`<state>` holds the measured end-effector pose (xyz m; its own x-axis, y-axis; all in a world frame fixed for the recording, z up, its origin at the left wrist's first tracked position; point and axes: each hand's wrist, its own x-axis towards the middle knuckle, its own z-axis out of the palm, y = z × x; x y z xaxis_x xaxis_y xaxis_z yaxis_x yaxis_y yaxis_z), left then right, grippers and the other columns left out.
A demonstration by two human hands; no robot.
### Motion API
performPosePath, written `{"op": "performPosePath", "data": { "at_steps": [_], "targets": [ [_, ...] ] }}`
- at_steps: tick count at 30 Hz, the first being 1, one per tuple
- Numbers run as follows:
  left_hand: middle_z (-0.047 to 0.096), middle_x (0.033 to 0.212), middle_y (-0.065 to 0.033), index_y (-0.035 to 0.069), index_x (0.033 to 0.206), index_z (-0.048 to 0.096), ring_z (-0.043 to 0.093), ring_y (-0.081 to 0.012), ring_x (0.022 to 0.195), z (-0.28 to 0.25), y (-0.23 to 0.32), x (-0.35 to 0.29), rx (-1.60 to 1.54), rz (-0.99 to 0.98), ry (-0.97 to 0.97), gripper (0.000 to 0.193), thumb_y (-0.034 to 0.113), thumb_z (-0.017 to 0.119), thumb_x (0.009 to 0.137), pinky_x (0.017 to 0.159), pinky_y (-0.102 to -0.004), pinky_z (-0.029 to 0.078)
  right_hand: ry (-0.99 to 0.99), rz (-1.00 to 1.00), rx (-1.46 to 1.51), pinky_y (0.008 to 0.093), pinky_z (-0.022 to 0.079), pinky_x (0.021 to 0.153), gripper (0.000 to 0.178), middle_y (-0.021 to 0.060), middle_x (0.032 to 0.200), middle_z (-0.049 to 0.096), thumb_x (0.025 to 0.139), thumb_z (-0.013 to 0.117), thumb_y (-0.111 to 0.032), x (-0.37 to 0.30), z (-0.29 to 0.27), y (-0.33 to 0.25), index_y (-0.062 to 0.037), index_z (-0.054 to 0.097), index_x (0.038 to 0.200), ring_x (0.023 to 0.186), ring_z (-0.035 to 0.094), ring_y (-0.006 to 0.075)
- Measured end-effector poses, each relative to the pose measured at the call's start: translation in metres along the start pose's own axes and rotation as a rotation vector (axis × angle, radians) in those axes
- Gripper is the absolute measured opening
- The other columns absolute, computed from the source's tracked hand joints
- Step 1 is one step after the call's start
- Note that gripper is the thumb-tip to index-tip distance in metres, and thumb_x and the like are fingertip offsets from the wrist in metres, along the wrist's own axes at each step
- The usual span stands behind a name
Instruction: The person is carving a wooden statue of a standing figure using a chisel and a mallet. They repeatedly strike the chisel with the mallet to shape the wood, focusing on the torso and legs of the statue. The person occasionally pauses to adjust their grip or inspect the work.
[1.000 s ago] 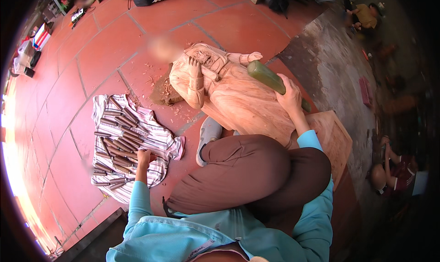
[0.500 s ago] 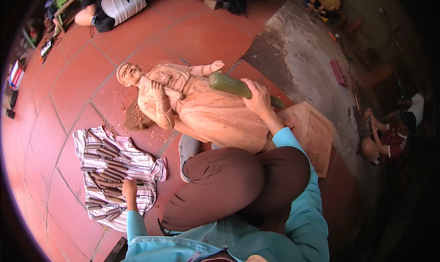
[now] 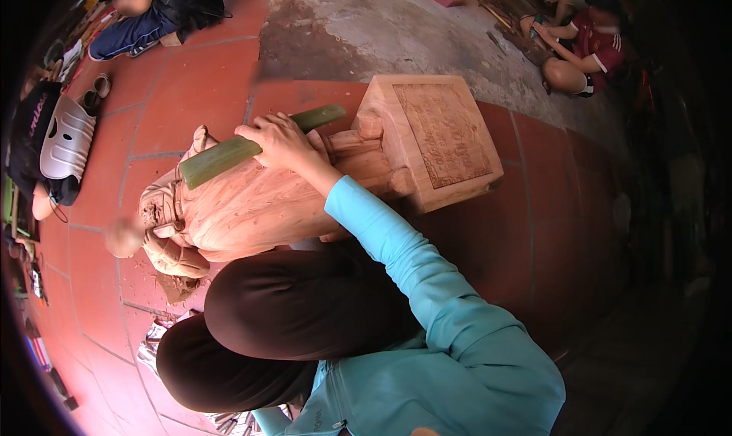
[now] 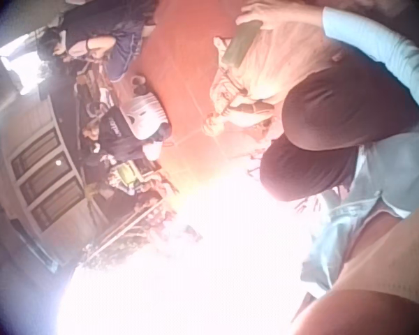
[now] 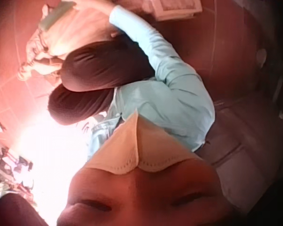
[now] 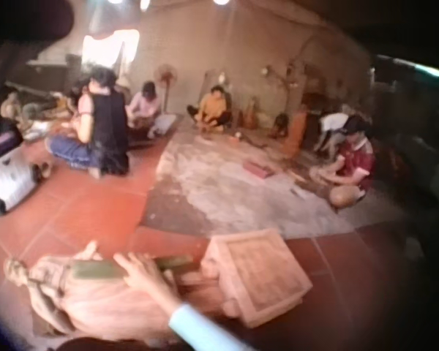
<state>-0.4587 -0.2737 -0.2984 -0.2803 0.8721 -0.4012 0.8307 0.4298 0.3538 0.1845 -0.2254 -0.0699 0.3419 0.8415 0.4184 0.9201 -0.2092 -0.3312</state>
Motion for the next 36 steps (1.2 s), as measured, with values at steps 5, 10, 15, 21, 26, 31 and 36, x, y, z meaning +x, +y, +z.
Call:
{"op": "performPosePath", "data": {
  "at_steps": [5,10,15,21,26,31,36],
  "targets": [
    [0.066,0.093,-0.0132,0.005,0.098,0.058,0.065,-0.0297,0.087,-0.016,-0.004,-0.010,-0.054,-0.054,-0.017,0.023,0.020,0.067,0.084,0.075,-0.0414,0.052,0.018,0.000,0.033,0.0468,0.043,0.097,0.055,0.0094,0.104,0.063,0.070,0.078,-0.016,-0.002,-0.003,0.001,-0.0219,0.060,0.122,0.105,0.061,0.0310],
    [0.066,0.092,-0.0125,0.005,0.099,0.058,0.065,-0.0282,0.087,-0.013,-0.007,-0.006,-0.089,-0.082,-0.052,0.021,0.018,0.067,0.085,0.074,-0.0399,0.053,-0.016,-0.006,0.047,0.0470,0.043,0.097,0.058,0.0101,0.104,0.063,0.070,0.078,-0.017,0.002,-0.003,0.005,-0.0215,0.059,0.124,0.104,0.060,0.0312],
    [0.066,0.091,-0.0118,0.004,0.099,0.058,0.066,-0.0267,0.086,-0.018,-0.008,-0.001,-0.150,-0.091,-0.066,0.020,0.016,0.066,0.085,0.073,-0.0385,0.053,0.007,-0.018,0.050,0.0464,0.043,0.098,0.058,0.0097,0.104,0.063,0.068,0.079,-0.015,0.005,-0.005,-0.004,-0.0211,0.060,0.122,0.104,0.060,0.0315],
    [0.066,0.091,-0.0110,0.004,0.099,0.059,0.066,-0.0249,0.085,0.022,0.010,0.013,-0.249,-0.084,-0.177,0.018,0.014,0.065,0.086,0.072,-0.0368,0.054,0.008,-0.013,0.030,0.0466,0.044,0.096,0.056,0.0102,0.103,0.063,0.068,0.079,-0.015,-0.007,-0.009,0.011,-0.0202,0.060,0.120,0.105,0.060,0.0324],
    [0.066,0.090,-0.0103,0.004,0.099,0.059,0.066,-0.0235,0.085,0.021,0.023,0.017,-0.386,-0.113,-0.215,0.016,0.013,0.064,0.087,0.071,-0.0354,0.054,0.023,-0.024,0.050,0.0462,0.044,0.095,0.054,0.0102,0.103,0.063,0.068,0.079,-0.015,-0.002,-0.005,0.002,-0.0188,0.060,0.118,0.105,0.059,0.0328],
    [0.066,0.089,-0.0096,0.003,0.099,0.059,0.066,-0.0220,0.084,0.014,0.032,0.020,-0.658,-0.178,-0.272,0.015,0.011,0.063,0.087,0.070,-0.0339,0.054,0.008,-0.016,0.044,0.0453,0.044,0.094,0.051,0.0105,0.102,0.063,0.069,0.079,-0.016,-0.003,-0.007,-0.002,-0.0185,0.059,0.116,0.105,0.060,0.0318],
    [0.066,0.088,-0.0089,0.003,0.100,0.059,0.067,-0.0205,0.083,-0.011,-0.020,0.067,-1.295,-0.100,-0.694,0.013,0.009,0.062,0.088,0.069,-0.0325,0.055,-0.005,-0.063,0.025,0.0458,0.044,0.092,0.058,0.0119,0.105,0.063,0.067,0.081,-0.020,0.017,0.006,-0.007,-0.0200,0.057,0.119,0.104,0.061,0.0323]
  ]
}}
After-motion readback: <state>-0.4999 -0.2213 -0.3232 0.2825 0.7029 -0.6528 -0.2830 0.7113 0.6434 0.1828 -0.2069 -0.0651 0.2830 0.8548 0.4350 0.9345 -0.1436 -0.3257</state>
